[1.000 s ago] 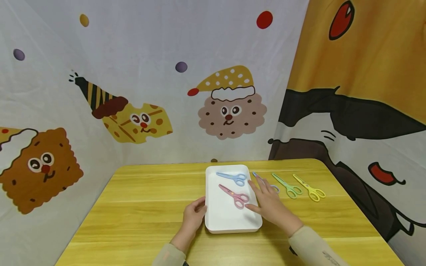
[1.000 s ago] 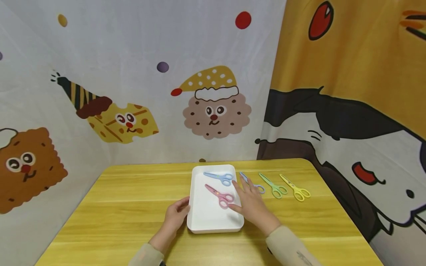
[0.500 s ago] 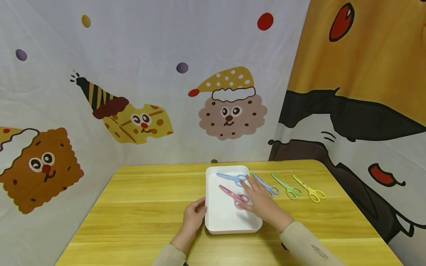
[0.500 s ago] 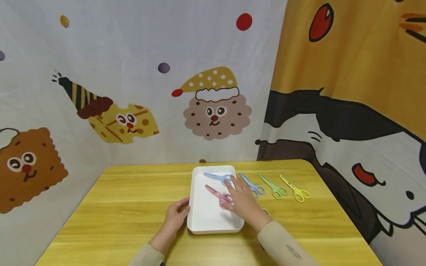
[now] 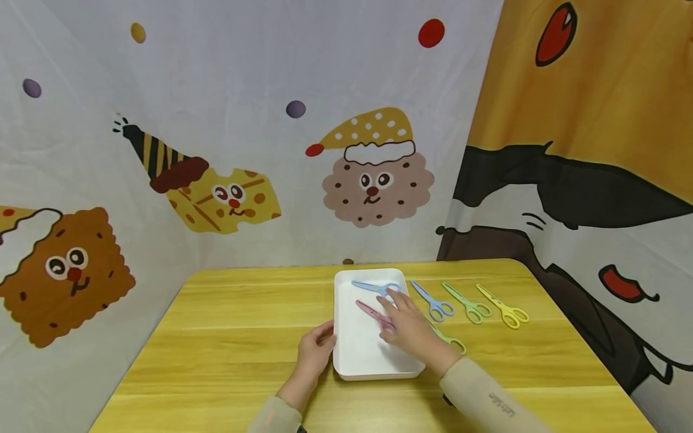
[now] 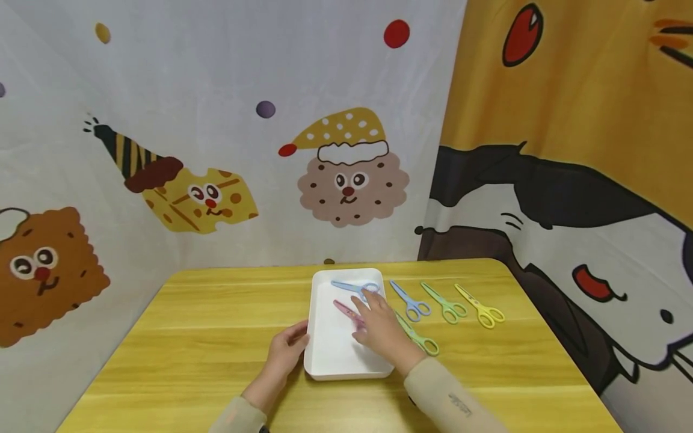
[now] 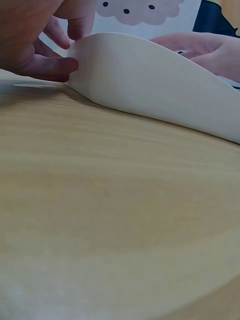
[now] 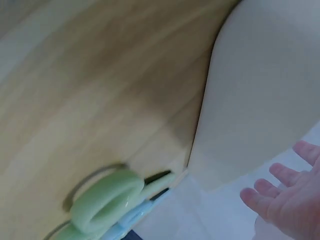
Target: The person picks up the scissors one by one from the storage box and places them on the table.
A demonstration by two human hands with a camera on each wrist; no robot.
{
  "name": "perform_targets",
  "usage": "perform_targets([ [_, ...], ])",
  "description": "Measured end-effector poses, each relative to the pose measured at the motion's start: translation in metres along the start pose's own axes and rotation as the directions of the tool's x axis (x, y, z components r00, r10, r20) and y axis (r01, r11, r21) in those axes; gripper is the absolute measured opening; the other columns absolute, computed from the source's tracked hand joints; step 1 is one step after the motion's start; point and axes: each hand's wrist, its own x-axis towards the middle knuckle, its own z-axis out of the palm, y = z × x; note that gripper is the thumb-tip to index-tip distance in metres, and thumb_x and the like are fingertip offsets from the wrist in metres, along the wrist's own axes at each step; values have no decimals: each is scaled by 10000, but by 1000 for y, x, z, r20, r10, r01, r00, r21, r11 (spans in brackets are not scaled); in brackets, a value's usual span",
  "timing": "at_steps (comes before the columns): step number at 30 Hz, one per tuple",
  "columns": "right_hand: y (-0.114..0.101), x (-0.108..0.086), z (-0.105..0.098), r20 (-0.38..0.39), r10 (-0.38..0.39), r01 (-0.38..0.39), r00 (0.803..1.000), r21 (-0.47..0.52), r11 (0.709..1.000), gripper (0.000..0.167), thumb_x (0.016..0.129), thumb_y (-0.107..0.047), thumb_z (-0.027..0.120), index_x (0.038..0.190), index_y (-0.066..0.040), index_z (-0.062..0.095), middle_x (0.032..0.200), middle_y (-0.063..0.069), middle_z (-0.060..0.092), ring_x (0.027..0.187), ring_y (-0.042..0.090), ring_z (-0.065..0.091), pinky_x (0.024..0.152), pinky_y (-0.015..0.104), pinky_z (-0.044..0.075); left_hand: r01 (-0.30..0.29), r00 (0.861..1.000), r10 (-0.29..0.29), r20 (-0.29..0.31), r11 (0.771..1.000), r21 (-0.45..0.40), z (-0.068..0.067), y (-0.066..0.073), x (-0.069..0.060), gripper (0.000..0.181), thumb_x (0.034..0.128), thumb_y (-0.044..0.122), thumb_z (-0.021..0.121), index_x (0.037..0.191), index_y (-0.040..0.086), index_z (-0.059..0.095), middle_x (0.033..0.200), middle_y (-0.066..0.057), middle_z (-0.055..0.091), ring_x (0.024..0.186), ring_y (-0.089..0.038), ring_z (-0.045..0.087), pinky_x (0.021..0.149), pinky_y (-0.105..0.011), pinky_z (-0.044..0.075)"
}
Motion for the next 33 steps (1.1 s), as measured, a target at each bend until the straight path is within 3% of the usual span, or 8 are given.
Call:
perform_targets([
  [9,-8,2,9,95,71,-78,993,65,995,771,763,-289,783,1429,-155,420,1521,184,279,1352,432,289,1077,607,306,-5,1000,5,-4,1000,12,1,1,1,350,889,6,594,1238,-28,596,1199,-209,623,1078,-303,615,875,-328,547],
  [18,-8,7,12,188,140,-161,972,101,982,781,778,-300,769,1446,-161,390,1533,203,235,1364,462,241,1062,656,278,-15,1000,15,-1,1000,13,0,1,1,349,889,8,594,1236,-35,595,1200,-214,623,1079,-308,615,872,-331,548],
  [22,-7,12,16,223,175,-195,959,71,978,800,766,-320,774,1446,-151,386,1513,224,254,1332,482,273,1066,646,275,-4,1000,4,5,1000,9,0,1,0,355,890,10,595,1242,-35,590,1207,-217,618,1085,-310,612,872,-324,549],
  [28,-9,18,18,242,204,-210,949,0,978,799,731,-339,795,1407,-109,436,1414,239,378,1195,450,403,1008,589,365,5,1000,-5,2,1000,0,0,0,0,350,891,12,597,1238,-31,594,1198,-211,622,1084,-302,610,873,-317,548],
  [33,-8,22,20,253,254,-256,934,-27,966,798,727,-345,799,1399,-101,444,1376,233,411,1179,422,405,1009,560,376,3,1000,-3,4,1000,-2,0,0,0,348,893,16,598,1238,-28,595,1199,-209,622,1084,-299,609,875,-317,547],
])
